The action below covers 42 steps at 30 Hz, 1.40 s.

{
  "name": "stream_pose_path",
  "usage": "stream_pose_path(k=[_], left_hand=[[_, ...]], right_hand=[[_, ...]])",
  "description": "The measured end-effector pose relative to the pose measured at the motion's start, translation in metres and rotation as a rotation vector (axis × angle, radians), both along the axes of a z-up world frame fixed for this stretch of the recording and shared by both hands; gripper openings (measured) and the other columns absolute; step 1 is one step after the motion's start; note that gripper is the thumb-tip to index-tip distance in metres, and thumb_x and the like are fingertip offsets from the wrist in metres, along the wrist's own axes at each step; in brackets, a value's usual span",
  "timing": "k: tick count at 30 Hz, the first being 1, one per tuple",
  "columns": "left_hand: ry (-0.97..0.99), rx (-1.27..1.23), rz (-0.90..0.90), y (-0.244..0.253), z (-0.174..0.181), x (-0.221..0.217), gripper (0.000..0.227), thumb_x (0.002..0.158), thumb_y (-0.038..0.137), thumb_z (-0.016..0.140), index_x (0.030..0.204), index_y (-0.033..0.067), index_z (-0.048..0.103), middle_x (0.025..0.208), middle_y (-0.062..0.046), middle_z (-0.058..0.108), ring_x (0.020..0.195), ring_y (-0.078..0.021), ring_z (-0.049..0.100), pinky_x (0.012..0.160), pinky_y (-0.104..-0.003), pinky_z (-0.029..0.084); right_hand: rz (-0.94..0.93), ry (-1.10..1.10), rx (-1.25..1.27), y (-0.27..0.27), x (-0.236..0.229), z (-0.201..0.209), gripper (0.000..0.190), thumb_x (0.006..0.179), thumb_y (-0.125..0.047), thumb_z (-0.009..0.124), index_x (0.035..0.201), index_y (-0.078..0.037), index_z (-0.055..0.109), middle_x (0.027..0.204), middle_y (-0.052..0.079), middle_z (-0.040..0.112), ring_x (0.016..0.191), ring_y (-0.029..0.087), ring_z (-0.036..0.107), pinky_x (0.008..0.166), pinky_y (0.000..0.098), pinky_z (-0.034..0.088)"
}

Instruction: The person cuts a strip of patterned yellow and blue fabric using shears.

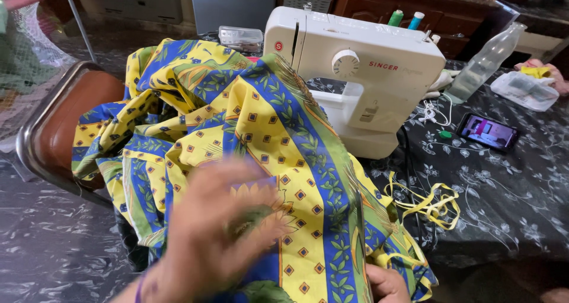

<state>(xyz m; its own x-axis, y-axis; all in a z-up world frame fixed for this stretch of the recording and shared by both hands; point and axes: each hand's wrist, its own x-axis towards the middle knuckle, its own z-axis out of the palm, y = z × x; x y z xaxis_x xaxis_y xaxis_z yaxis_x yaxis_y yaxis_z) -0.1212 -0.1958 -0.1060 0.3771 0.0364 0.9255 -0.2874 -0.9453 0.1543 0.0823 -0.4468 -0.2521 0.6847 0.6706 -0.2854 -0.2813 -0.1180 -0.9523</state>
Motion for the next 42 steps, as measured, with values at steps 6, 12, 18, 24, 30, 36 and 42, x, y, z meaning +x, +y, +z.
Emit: stream_pose_path(k=[6, 12, 18, 24, 30, 36, 42], left_hand=[[0.327, -0.552, 0.180, 0.064, 0.010, 0.044, 0.017, 0.086, 0.033, 0.082, 0.102, 0.0262, 0.086, 0.168, -0.025, 0.047, 0.147, -0.0385, 0.057, 0.117, -0.045, 0.042], [0.223, -0.712, 0.012, 0.078, 0.005, 0.057, 0.041, 0.088, 0.008, 0.074, 0.129, 0.0152, 0.077, 0.134, -0.007, 0.079, 0.123, -0.0140, 0.075, 0.104, -0.027, 0.060], [0.173, -0.915, -0.309, 0.093, 0.019, 0.054, 0.046, 0.092, -0.003, 0.067, 0.136, 0.0093, 0.071, 0.134, -0.002, 0.074, 0.107, -0.0058, 0.065, 0.091, -0.021, 0.059], [0.322, -0.910, -0.363, 0.104, 0.037, 0.066, 0.047, 0.096, 0.002, 0.060, 0.142, 0.0069, 0.068, 0.134, -0.002, 0.074, 0.112, -0.0058, 0.066, 0.097, -0.022, 0.056], [0.303, -0.893, -0.295, 0.111, 0.034, 0.079, 0.044, 0.094, 0.005, 0.060, 0.137, 0.0058, 0.072, 0.129, -0.005, 0.077, 0.108, -0.0078, 0.071, 0.093, -0.022, 0.061], [0.311, -0.894, -0.218, 0.112, 0.026, 0.087, 0.047, 0.093, 0.013, 0.071, 0.140, 0.0089, 0.071, 0.133, -0.002, 0.076, 0.106, -0.0035, 0.068, 0.091, -0.020, 0.060], [0.293, -0.905, -0.206, 0.108, 0.025, 0.093, 0.045, 0.092, 0.011, 0.070, 0.138, 0.0081, 0.071, 0.134, -0.004, 0.076, 0.113, -0.0069, 0.070, 0.094, -0.021, 0.062]], right_hand=[[0.054, -0.156, 0.022, -0.005, 0.012, -0.018, 0.073, 0.051, -0.017, 0.095, 0.116, 0.016, 0.092, 0.102, 0.031, 0.099, 0.092, 0.041, 0.093, 0.085, 0.0471, 0.072], [0.373, -0.534, 0.152, -0.015, 0.036, -0.036, 0.083, 0.076, -0.074, 0.081, 0.113, 0.000, 0.094, 0.101, 0.010, 0.099, 0.095, 0.023, 0.093, 0.084, 0.0344, 0.070], [0.379, -0.478, 0.159, -0.013, 0.030, -0.039, 0.068, 0.075, -0.054, 0.090, 0.110, 0.004, 0.094, 0.102, 0.013, 0.098, 0.094, 0.022, 0.090, 0.079, 0.0329, 0.068], [0.492, -0.562, 0.088, -0.005, 0.031, -0.035, 0.075, 0.077, -0.071, 0.083, 0.108, -0.004, 0.095, 0.110, 0.008, 0.097, 0.102, 0.020, 0.092, 0.087, 0.0338, 0.072], [0.265, -0.136, 0.117, 0.005, 0.007, -0.014, 0.084, 0.056, -0.038, 0.101, 0.121, 0.013, 0.089, 0.115, 0.027, 0.096, 0.105, 0.041, 0.092, 0.090, 0.0494, 0.072], [-0.033, -0.163, -0.024, 0.014, -0.007, -0.002, 0.063, 0.045, -0.003, 0.101, 0.104, 0.015, 0.097, 0.103, 0.029, 0.100, 0.090, 0.039, 0.094, 0.084, 0.0444, 0.072], [-0.170, -0.143, -0.146, 0.025, -0.021, 0.021, 0.048, 0.059, 0.013, 0.093, 0.107, 0.014, 0.096, 0.104, 0.029, 0.098, 0.086, 0.039, 0.092, 0.078, 0.0462, 0.075]])
